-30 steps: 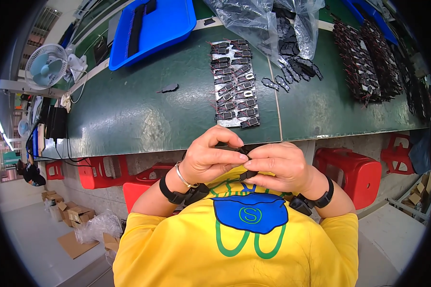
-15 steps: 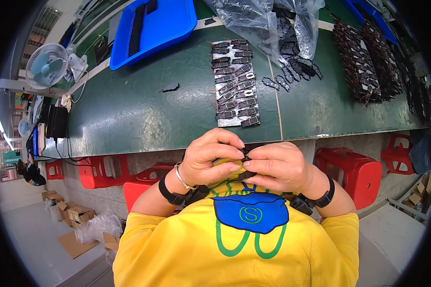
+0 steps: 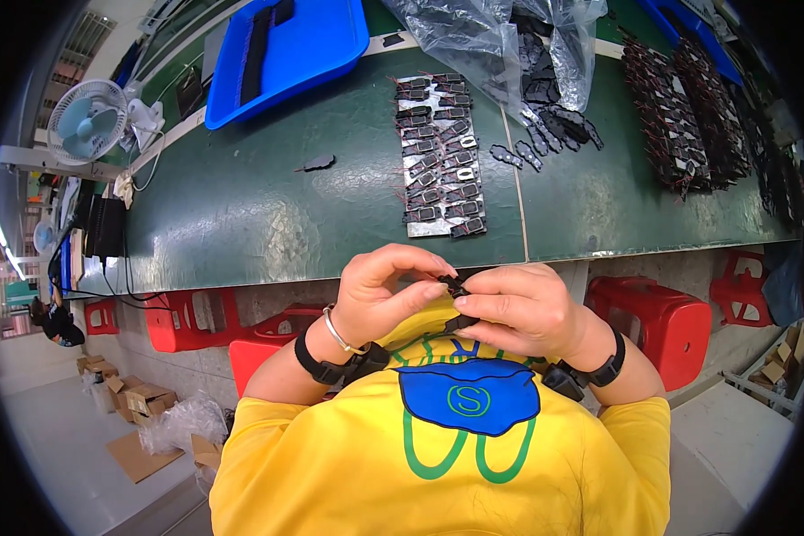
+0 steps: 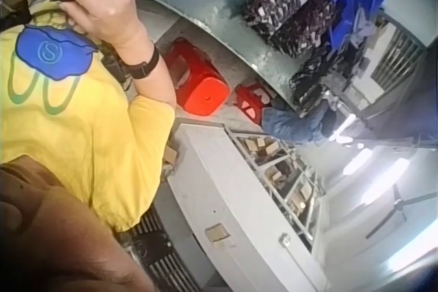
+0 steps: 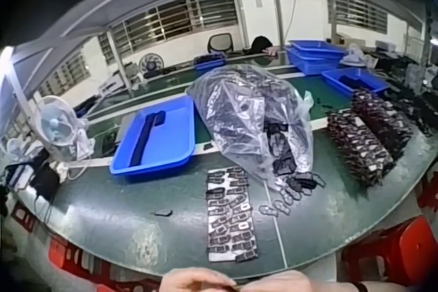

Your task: The person picks up a stack of speaker components, takes a single speaker, and presses a small black part onto it by hand. They then place the assembled unit onto a metal plate and repeat the process.

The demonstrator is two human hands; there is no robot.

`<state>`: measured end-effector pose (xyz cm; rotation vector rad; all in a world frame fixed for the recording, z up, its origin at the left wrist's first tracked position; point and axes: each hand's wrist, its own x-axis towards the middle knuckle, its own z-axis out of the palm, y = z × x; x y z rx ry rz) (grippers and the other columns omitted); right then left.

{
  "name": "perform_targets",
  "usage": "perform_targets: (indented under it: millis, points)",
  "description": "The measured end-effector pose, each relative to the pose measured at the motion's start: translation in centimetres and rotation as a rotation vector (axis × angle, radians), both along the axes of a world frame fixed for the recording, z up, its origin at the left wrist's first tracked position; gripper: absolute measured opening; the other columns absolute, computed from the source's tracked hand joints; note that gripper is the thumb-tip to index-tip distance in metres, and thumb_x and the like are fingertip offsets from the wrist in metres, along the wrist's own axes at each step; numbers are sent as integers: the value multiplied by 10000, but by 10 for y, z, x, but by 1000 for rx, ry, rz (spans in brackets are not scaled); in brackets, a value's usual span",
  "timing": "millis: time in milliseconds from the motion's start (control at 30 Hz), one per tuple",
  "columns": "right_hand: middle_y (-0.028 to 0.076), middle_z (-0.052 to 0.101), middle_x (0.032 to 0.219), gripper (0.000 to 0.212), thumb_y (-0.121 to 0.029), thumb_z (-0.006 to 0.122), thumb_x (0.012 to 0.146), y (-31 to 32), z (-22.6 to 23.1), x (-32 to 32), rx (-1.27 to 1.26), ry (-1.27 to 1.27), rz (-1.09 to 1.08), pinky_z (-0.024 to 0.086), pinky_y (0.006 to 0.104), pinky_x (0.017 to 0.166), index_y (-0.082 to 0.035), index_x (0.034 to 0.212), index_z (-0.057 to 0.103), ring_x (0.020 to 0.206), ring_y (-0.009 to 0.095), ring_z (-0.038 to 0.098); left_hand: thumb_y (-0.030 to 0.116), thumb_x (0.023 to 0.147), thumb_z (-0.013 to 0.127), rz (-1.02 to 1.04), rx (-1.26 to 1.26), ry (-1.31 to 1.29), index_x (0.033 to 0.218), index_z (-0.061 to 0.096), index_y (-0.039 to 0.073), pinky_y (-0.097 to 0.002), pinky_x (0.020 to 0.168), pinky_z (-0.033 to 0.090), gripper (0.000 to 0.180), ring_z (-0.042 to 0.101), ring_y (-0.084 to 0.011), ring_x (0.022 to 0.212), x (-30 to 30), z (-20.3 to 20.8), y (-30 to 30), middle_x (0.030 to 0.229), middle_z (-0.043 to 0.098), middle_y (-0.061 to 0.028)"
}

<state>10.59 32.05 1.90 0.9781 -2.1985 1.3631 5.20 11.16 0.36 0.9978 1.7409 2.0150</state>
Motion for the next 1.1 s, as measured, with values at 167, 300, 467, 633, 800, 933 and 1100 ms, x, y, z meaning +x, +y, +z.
perform_targets:
  millis: [167,300,467,633,800,933,1100]
  points:
    - [113,615,831,300,-124,786,638,0,0,-1,-1,1,-2,479,301,509,-24,879,639,623,241,606,6,816,638,19,-19,-374,1008,597,-33,-255,727,510,199,626,-143,856,3,5,-2,929,647,-115]
    - [113,615,831,303,-123,787,636,0,-2,0,-3,3,-8,480,303,511,-25,883,640,625,241,607,-19,834,597,-23,-124,-255,1004,598,-44,-254,689,511,173,627,-145,792,2,8,-3,899,641,-116]
    - [116,616,834,306,-122,787,634,0,-2,0,6,-8,-8,481,303,514,-25,884,640,630,243,608,7,844,602,50,-222,-137,917,638,-41,-223,640,486,95,608,-116,711,2,18,1,858,649,-88]
    - [119,617,838,306,-122,788,632,0,-3,1,4,-6,-11,483,303,520,-24,881,640,637,246,610,33,856,595,46,-221,-248,914,642,-44,-218,612,480,107,597,-109,671,5,19,0,839,652,-93]
    - [124,618,840,305,-122,787,633,1,-5,2,2,-5,0,487,304,527,-23,882,642,640,249,612,59,866,587,13,-214,-541,902,643,-45,-218,598,488,123,602,-112,648,2,21,-3,807,656,-104]
    - [128,619,842,302,-123,785,638,2,-4,2,7,0,13,491,303,532,-23,884,642,645,250,613,90,872,586,-87,-169,-654,892,640,-42,-216,573,492,144,607,-118,630,-5,24,-5,772,660,-113]
    - [128,621,846,299,-126,784,642,2,-1,2,5,11,47,494,303,537,-23,884,643,653,250,617,112,869,597,-136,-170,-721,893,637,-39,-212,549,484,158,606,-125,604,-8,22,-7,761,664,-114]
